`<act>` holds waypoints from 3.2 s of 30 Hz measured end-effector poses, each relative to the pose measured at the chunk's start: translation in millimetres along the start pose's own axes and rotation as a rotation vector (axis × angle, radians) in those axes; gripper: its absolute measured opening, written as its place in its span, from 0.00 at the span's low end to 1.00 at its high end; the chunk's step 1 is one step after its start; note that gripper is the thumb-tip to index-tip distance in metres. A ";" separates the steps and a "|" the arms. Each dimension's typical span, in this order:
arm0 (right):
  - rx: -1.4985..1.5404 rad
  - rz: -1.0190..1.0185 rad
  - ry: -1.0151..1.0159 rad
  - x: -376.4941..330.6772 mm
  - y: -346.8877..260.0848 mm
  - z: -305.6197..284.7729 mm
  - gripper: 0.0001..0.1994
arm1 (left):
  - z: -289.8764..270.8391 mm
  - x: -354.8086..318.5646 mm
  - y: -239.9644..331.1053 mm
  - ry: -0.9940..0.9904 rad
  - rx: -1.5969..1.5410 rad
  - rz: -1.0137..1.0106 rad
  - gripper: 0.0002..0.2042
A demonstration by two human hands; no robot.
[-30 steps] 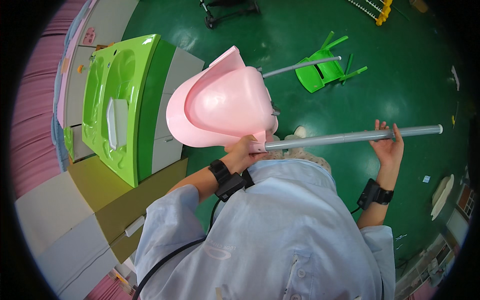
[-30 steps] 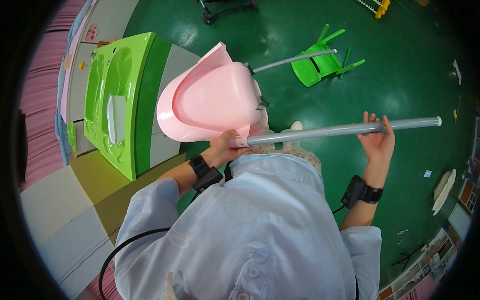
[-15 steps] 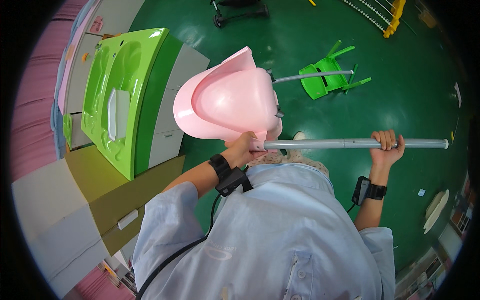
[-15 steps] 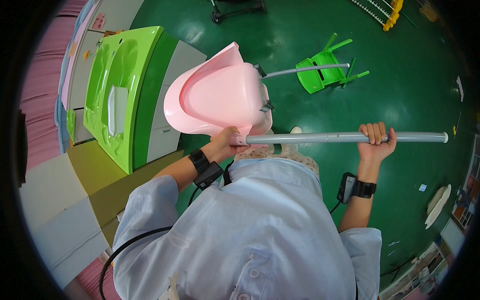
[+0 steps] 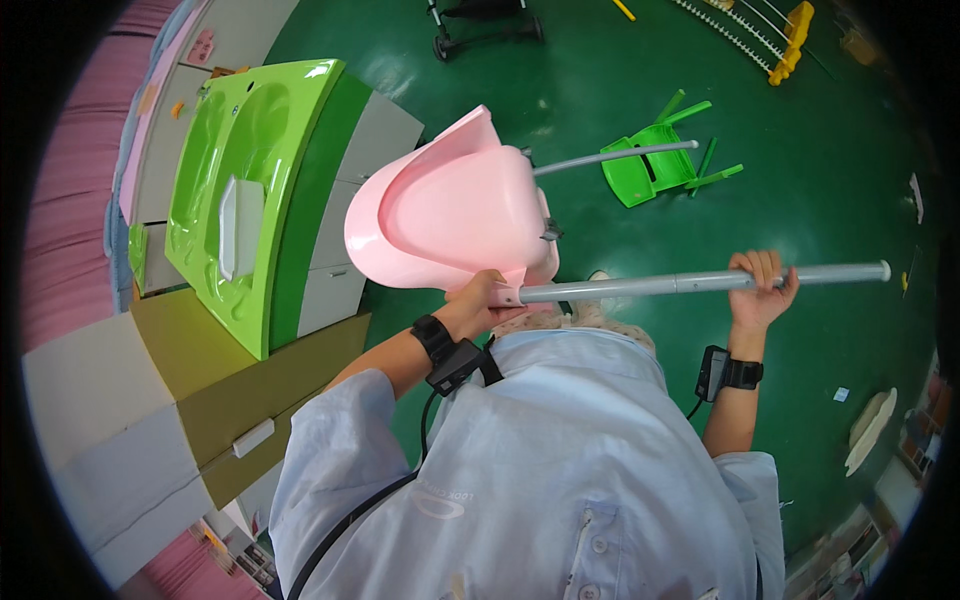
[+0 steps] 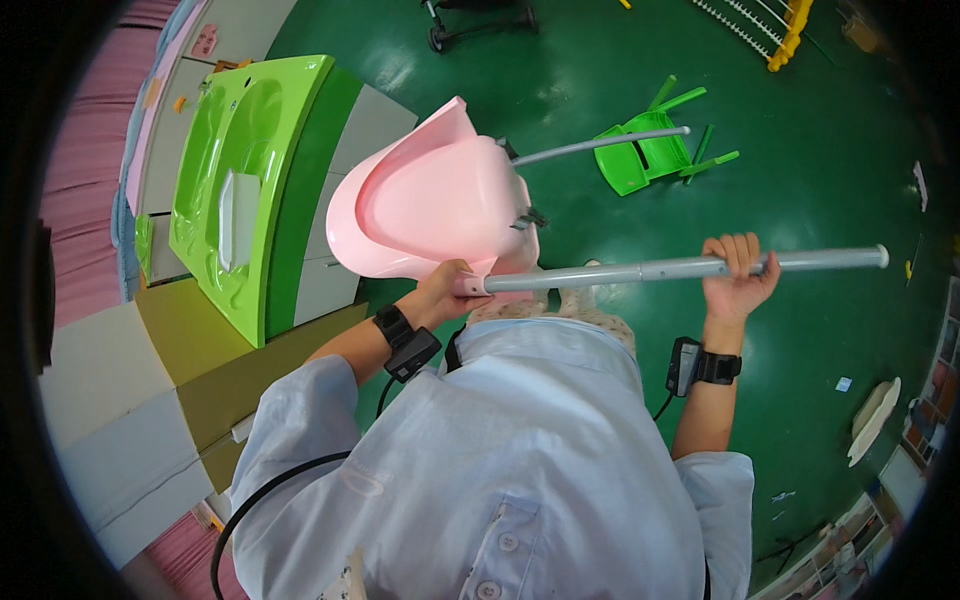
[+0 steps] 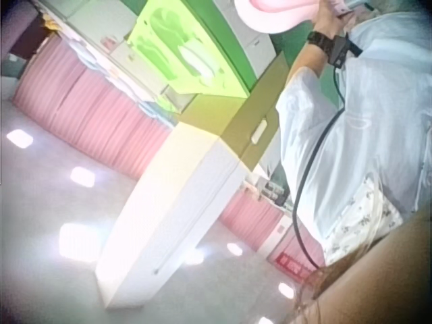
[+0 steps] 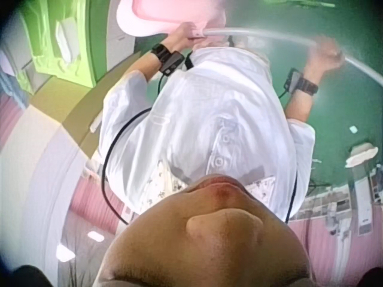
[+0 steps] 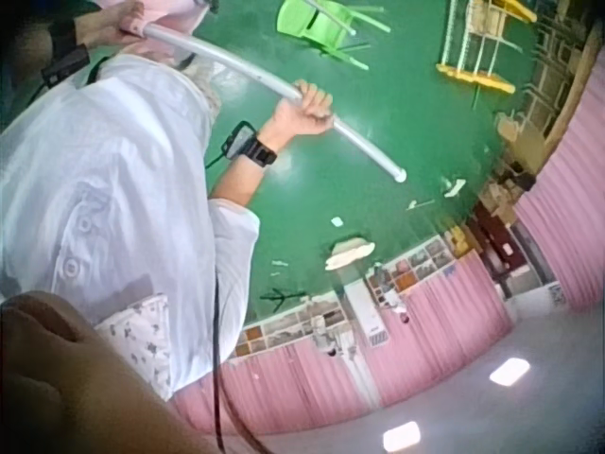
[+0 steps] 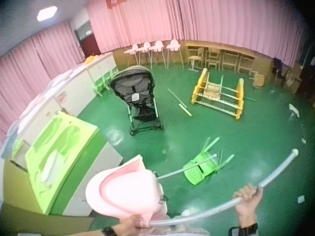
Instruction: The person assembles a pink high chair by attaching the seat to the metal legs and then test pushes it across the room.
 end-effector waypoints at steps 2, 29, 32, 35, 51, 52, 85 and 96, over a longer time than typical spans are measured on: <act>0.048 0.006 0.114 0.4 -3.2 -11.2 0.11 | 6.9 -3.0 -0.6 0.045 -0.022 0.031 0.18; -0.221 -0.366 0.370 -67.1 -29.3 81.9 0.21 | 5.5 53.5 84.8 0.054 0.127 0.039 0.29; -0.342 -0.519 0.454 -91.2 -56.5 85.4 0.20 | 49.7 87.0 89.6 -0.081 0.116 0.088 0.23; -0.437 -0.570 0.386 -98.2 -80.7 95.2 0.19 | 116.7 72.9 87.1 -0.131 0.117 0.190 0.11; -0.346 -0.723 0.525 -120.6 -341.8 -0.1 0.17 | 393.5 57.8 25.2 -0.263 -0.083 0.244 0.24; -0.342 -0.727 0.530 -118.1 -362.8 -1.0 0.17 | 409.0 60.3 27.7 -0.271 -0.058 0.253 0.23; -0.771 -0.588 0.758 82.6 -954.6 -101.9 0.15 | 1299.5 -77.3 -384.5 -1.889 0.969 0.395 0.15; -0.996 -0.791 0.783 148.7 -1172.4 -135.7 0.18 | 1540.9 -140.3 -528.0 -1.901 1.240 0.596 0.13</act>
Point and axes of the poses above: each hand's wrist, its own x-axis towards the middle knuckle, its own z-axis out of the palm, y = z × x, the point moved 9 cm from there along x, towards the middle knuckle, and after that the axes turned 8 degrees about z, right-handed, at the moved point
